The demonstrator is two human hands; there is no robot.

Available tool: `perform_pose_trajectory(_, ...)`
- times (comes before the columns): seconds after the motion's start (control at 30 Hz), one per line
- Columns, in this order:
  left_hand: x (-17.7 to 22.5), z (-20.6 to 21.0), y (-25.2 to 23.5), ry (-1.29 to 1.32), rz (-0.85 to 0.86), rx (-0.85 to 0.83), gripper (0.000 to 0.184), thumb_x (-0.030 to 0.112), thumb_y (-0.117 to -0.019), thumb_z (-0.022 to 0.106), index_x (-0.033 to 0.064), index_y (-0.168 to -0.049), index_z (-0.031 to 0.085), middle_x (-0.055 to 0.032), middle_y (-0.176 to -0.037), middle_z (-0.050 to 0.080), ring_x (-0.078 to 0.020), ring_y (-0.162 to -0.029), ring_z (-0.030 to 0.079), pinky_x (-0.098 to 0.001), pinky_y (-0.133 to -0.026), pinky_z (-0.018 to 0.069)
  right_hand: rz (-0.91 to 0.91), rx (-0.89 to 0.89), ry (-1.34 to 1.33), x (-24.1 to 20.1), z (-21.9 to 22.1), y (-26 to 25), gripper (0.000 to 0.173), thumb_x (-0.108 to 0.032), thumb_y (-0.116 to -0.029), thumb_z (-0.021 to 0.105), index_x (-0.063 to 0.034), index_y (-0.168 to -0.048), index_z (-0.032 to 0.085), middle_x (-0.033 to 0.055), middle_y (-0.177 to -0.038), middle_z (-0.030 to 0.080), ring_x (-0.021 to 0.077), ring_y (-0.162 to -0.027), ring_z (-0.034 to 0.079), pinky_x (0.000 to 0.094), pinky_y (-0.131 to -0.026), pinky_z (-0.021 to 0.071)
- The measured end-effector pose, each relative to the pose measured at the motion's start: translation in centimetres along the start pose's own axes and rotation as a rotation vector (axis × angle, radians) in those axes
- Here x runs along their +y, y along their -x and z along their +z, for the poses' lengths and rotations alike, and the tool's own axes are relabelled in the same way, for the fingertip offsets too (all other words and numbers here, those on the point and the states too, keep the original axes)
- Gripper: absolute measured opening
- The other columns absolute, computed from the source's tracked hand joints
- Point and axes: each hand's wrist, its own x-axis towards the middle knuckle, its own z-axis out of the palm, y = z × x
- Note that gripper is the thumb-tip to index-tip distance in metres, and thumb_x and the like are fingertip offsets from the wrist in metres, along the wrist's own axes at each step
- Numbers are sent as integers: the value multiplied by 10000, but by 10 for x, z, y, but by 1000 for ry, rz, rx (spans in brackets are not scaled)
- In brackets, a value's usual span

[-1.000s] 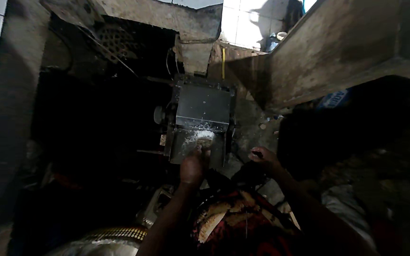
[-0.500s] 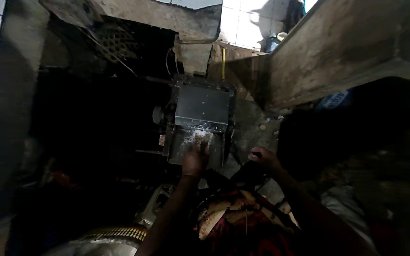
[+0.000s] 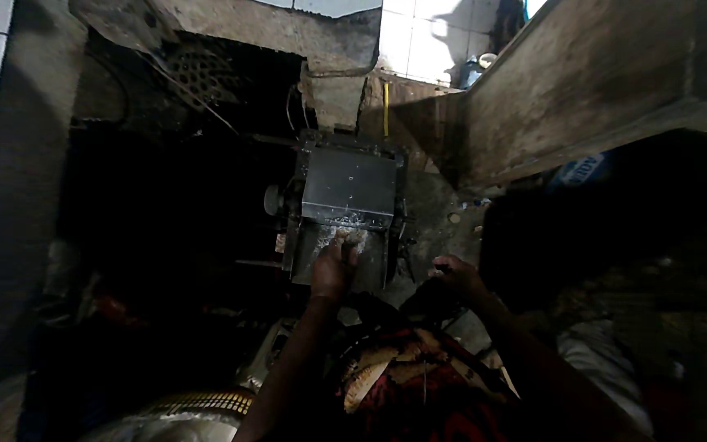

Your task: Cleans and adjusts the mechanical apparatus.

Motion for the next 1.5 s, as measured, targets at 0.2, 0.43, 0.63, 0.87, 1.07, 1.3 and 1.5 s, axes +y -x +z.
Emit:
perform_pose_trajectory(0.2, -3, 3, -4, 4, 21, 6, 480, 392, -1016, 607, 74, -1376, 600, -155, -1278, 670, -315, -1143, 675, -526, -996, 539, 95, -36, -9, -5, 1, 0, 464, -361, -983, 688, -71, -1341, 631, 130, -1244, 694, 229, -1122, 679, 423, -1014, 536)
perform_pose_trajectory(0.43, 4, -49, 44, -142, -104, -47, 483, 468, -1028, 543, 130, -1359, 639, -141, -1188, 711, -325, -1053, 704, -558, -923, 560, 141, -86, 70, 25, 5, -6, 518, -428, -987, 655, -94, -1380, 603, 130, -1290, 679, 257, -1182, 665, 471, -1050, 525)
perform_pose_trajectory(0.63, -14, -34, 6, -127, -146, -77, 568, 489, -1036, 533, 136, -1481, 516, -190, -1283, 663, -378, -1121, 675, -605, -960, 534, 193, -127, 76, 41, 8, -1, 528, -447, -990, 652, -89, -1374, 593, 146, -1271, 682, 278, -1169, 668, 497, -1041, 524)
perform_pose_trajectory(0.87, 38, 7, 38, -178, 91, -235, 554, 494, -1058, 451, 150, -1485, 529, -152, -1239, 697, -329, -1090, 703, -535, -926, 565, 211, -138, 103, 52, 4, 11, 515, -425, -1002, 636, -92, -1391, 580, 138, -1320, 661, 270, -1210, 650, 482, -1060, 513)
perform_pose_trajectory(1.07, 44, 3, 15, -213, 40, -188, 581, 498, -1056, 439, 95, -1469, 509, -177, -1194, 689, -342, -1063, 698, -532, -900, 566, 242, -116, 96, 68, 2, 14, 529, -430, -998, 640, -99, -1405, 576, 138, -1327, 660, 273, -1213, 649, 493, -1065, 510)
perform_pose_trajectory(1.3, 23, -2, 12, -235, 40, -99, 553, 463, -1046, 488, 82, -1444, 544, -189, -1224, 685, -367, -1062, 699, -576, -887, 563, 300, -179, 92, 78, 6, 21, 546, -428, -989, 649, -94, -1414, 568, 160, -1312, 665, 314, -1214, 646, 543, -1063, 499)
perform_pose_trajectory(1.5, -6, -45, 33, -253, -171, -68, 555, 505, -1019, 544, 142, -1439, 563, -206, -1185, 696, -413, -1049, 690, -635, -887, 542, 252, -213, 159, 92, 8, 20, 546, -426, -1018, 601, -67, -1427, 557, 182, -1372, 629, 340, -1291, 597, 558, -1109, 454)
